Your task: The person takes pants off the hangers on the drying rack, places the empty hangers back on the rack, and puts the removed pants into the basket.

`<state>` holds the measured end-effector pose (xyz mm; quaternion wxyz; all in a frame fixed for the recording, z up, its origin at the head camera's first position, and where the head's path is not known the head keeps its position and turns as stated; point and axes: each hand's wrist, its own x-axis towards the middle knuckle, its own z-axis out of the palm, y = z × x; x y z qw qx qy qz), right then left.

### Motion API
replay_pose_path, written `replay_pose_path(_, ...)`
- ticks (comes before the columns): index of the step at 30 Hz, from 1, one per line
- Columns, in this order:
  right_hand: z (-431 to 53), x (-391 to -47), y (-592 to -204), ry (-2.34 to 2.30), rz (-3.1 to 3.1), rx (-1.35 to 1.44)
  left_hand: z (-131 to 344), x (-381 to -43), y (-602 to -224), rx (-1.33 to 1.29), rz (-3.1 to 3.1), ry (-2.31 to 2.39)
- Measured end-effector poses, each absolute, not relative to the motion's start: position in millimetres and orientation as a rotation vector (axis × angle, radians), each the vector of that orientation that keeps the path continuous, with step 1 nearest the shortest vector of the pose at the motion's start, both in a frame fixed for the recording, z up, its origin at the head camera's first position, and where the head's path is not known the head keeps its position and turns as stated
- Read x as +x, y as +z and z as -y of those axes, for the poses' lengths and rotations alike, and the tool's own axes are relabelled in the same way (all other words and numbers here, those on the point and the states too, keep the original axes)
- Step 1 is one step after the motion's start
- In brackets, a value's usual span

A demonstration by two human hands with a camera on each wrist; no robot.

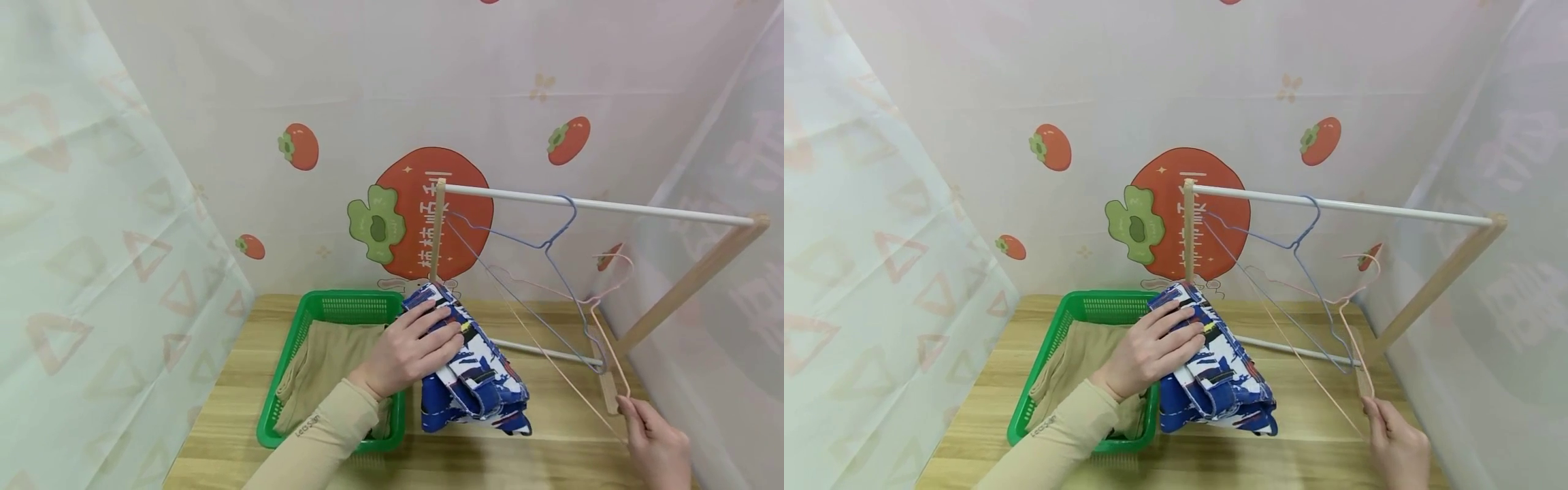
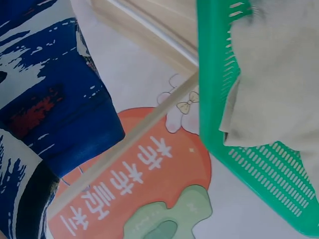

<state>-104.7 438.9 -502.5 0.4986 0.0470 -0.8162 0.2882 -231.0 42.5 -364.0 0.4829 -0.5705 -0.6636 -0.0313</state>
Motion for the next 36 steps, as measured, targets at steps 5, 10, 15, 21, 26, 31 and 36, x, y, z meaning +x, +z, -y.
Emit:
replay_pose_path(5, -439, -106, -498, 0.674, 1.944, 0.098, -36, -233, -366, -1.368, 1.649, -0.05)
replay_pose_path(10, -437, -106, -492, 0.65, 1.902, 0.067, -31, -235, -364, -1.348, 1.661, -0.056)
replay_pose_path(15, -434, -104, -486, 0.68, 1.861, 0.033, -27, -236, -363, -1.337, 1.671, -0.047)
replay_pose_path(21, -436, -104, -476, 0.602, 1.885, 0.011, -24, -238, -365, -1.323, 1.668, -0.038)
replay_pose_path(26, -444, -106, -477, 0.537, 1.893, 0.001, -21, -238, -366, -1.323, 1.67, -0.042)
replay_pose_path(31, -453, -108, -483, 0.523, 1.906, 0.002, -17, -239, -367, -1.316, 1.665, -0.042)
replay_pose_path(36, -457, -107, -485, 0.502, 1.905, -0.015, -16, -240, -368, -1.309, 1.66, -0.048)
